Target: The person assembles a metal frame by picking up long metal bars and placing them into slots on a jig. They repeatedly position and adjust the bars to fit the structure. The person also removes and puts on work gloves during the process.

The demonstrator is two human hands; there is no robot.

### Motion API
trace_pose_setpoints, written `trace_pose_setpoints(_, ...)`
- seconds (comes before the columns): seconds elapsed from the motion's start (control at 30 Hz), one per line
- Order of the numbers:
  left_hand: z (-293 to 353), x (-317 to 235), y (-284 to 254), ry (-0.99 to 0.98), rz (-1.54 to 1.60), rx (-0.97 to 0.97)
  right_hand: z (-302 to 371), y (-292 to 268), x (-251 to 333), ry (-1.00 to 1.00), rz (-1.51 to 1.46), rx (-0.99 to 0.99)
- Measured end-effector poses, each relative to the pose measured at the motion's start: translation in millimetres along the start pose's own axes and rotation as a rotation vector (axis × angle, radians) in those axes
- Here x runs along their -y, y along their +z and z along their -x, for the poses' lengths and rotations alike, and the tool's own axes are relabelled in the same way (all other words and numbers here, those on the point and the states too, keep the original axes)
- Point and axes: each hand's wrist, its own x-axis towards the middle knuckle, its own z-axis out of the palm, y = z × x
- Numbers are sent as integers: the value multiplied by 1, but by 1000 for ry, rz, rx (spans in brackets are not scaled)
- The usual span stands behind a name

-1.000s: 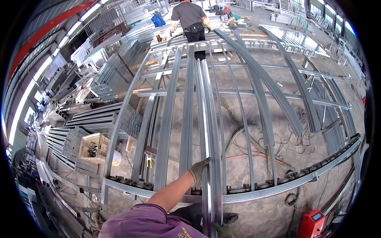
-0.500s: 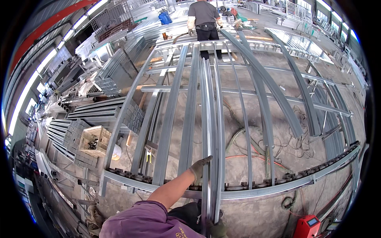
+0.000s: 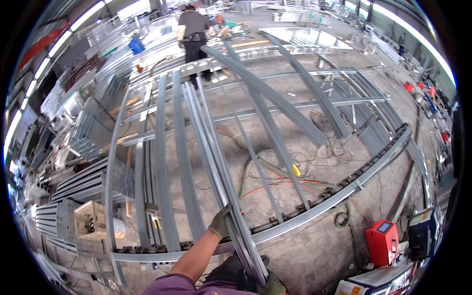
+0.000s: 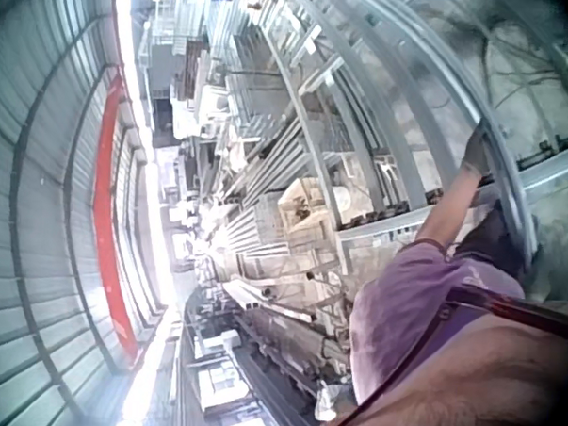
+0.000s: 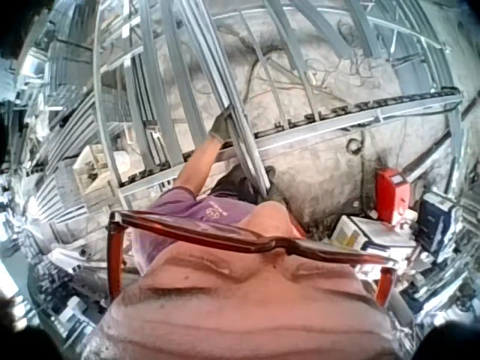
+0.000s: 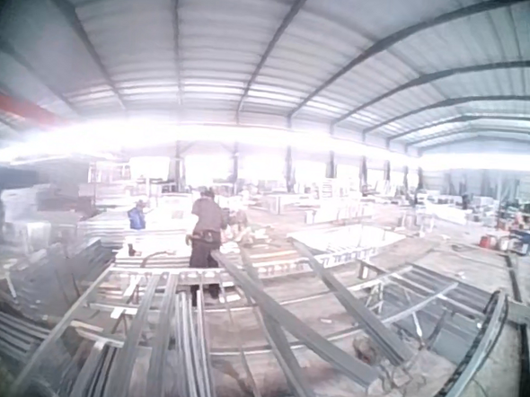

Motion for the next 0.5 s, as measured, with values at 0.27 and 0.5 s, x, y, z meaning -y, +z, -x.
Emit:
trace_pose_setpoints(0.27, -2, 64, 53, -66, -9, 71, 25, -3, -100, 75, 26, -21)
trace_pose_setpoints(0.5, -46, 133, 137, -142, -49, 57, 17, -67, -173, 68, 27, 25)
